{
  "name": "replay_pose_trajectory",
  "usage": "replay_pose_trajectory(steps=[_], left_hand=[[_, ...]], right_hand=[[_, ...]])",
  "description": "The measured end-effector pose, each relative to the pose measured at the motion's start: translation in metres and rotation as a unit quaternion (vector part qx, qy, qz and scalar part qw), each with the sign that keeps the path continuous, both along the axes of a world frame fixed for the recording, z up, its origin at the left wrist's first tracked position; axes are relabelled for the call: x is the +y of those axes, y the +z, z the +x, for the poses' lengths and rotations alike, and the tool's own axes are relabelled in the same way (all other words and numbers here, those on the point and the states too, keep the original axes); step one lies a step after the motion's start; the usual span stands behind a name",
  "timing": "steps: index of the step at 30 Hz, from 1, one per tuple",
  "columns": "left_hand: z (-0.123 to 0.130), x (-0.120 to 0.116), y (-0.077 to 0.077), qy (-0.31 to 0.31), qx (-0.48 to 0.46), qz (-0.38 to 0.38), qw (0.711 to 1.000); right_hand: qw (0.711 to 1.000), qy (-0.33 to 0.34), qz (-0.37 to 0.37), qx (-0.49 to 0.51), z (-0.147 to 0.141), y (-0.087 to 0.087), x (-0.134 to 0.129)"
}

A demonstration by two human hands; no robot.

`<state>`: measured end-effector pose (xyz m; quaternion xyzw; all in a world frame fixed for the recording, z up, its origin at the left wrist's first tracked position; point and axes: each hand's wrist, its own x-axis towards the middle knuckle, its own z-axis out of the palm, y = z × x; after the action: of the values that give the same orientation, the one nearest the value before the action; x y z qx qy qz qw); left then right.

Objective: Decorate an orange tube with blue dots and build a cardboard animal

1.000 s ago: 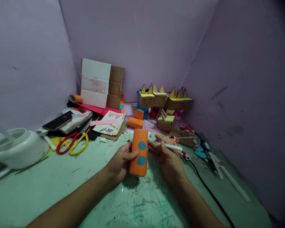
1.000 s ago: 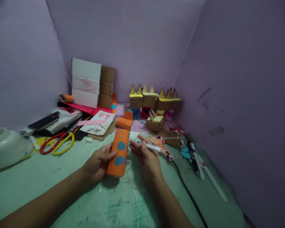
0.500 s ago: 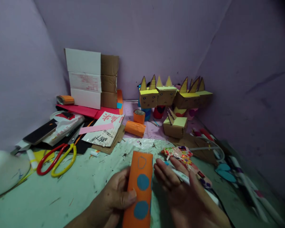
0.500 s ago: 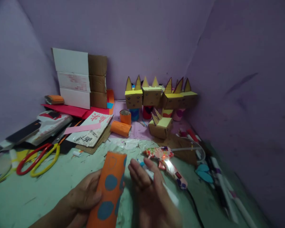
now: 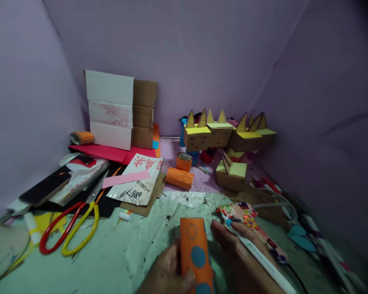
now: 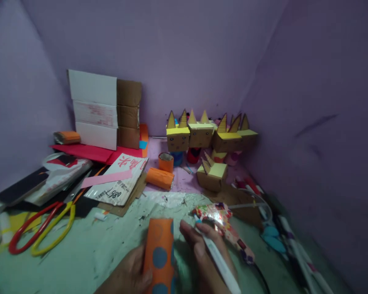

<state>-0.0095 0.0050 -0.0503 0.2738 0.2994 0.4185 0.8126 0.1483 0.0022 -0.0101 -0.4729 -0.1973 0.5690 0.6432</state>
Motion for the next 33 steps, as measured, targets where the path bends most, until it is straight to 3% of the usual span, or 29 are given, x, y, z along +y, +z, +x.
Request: replay_pose_trajectory(steps=[4,7,10,13,18,20,24,33], left_hand=[[-0.003,0.003,-0.006,-0.015,0.031,0.000,0.999],[-0.003,0.001,-0.003,0.006,0.055,0.017,0.998],[0.002,-0.003,0.014,0.032,0.060,0.017,0.998],[0.008,-0.003,0.038,0.017,0.058,0.005,0.998],[0.014,-0.003,0.063,-0.011,0.078,0.019,0.997],[0.015,-0.004,0.065,0.009,0.074,0.039,0.996],[0.017,-0.009,0.063,0.037,0.086,0.061,0.994],[0.016,-0.008,0.062,0.081,0.113,0.150,0.979]], right_hand=[[0.989,-0.074,0.036,-0.123,-0.001,0.004,0.006],[0.972,-0.105,0.075,-0.195,0.003,0.004,0.006],[0.954,-0.066,0.124,-0.265,0.010,0.011,0.005],[0.933,-0.010,0.165,-0.319,0.016,0.029,0.009],[0.917,0.031,0.243,-0.315,0.018,0.058,0.020],[0.926,0.032,0.251,-0.280,0.018,0.057,0.022],[0.936,-0.045,0.265,-0.227,0.021,0.043,0.021],[0.880,-0.065,0.355,-0.309,0.017,0.030,0.012]])
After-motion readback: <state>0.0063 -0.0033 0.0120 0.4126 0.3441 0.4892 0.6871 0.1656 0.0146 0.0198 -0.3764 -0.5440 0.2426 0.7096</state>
